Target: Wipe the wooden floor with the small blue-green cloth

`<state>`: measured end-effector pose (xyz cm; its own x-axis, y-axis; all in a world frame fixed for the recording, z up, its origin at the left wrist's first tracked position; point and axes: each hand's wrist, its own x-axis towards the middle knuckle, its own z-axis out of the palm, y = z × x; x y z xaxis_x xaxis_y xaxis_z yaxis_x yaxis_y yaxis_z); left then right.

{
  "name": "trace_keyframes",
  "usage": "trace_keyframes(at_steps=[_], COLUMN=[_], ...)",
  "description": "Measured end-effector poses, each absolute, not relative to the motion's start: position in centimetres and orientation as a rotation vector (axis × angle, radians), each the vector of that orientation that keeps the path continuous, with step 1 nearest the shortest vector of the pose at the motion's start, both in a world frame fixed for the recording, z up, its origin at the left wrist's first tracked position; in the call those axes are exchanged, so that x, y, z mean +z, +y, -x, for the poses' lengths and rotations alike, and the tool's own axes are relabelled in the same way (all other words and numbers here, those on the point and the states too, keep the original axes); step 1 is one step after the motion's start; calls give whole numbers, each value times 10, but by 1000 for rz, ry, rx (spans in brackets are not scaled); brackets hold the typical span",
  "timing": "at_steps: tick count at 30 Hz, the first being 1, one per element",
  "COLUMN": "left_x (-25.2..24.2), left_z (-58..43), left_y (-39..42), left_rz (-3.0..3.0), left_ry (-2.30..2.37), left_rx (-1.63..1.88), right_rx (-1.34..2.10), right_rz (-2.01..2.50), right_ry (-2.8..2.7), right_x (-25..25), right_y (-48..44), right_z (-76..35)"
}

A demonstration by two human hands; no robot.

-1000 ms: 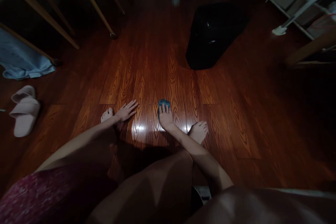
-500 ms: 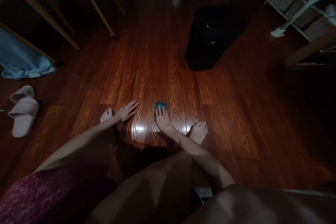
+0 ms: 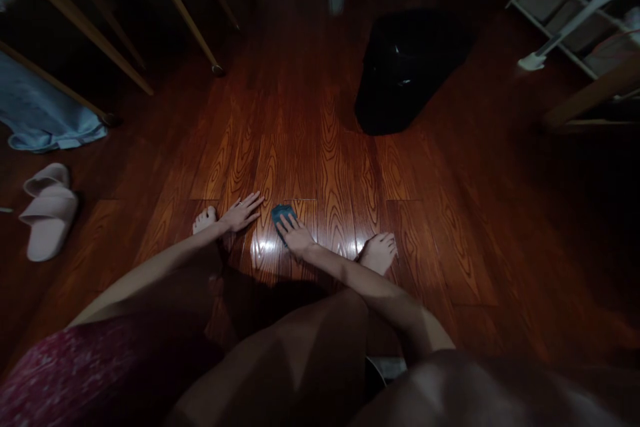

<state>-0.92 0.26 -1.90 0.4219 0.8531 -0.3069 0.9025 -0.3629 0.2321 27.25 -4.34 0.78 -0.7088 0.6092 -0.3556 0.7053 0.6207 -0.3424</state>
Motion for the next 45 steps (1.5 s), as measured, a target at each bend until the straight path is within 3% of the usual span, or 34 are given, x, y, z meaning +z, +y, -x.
trace_keyframes(at_steps=[4,14,21,29,37,43,45], left_x=[-19,-16,-17,-17,-22,-19,-17], left_z=[9,8,8,9,10,11,10], left_y=[2,2,2,2,2,2,2], left_rz=[-2323,-2321,-2308,-2323,-2336,-2339,-2326], left_ry=[1508,1502,1507,1490,1501,1499,1500], left_rx=[-205,-206,-217,-228,-183,-214,-227], right_rx=[-590,-822,-667,-907,-722,-1024,-1006], right_rz=[-1408,-670,-1147,-425,-1013,-338,-304], right_ry=[2481,2747,2664,2832,2742,2808,2796], right_x=[16,13,12,4,3,7,10], right_y=[-41,-55,-42,-68,-49,-71,-69], right_z=[-277,-271,-279,-278,-281,-282,-279])
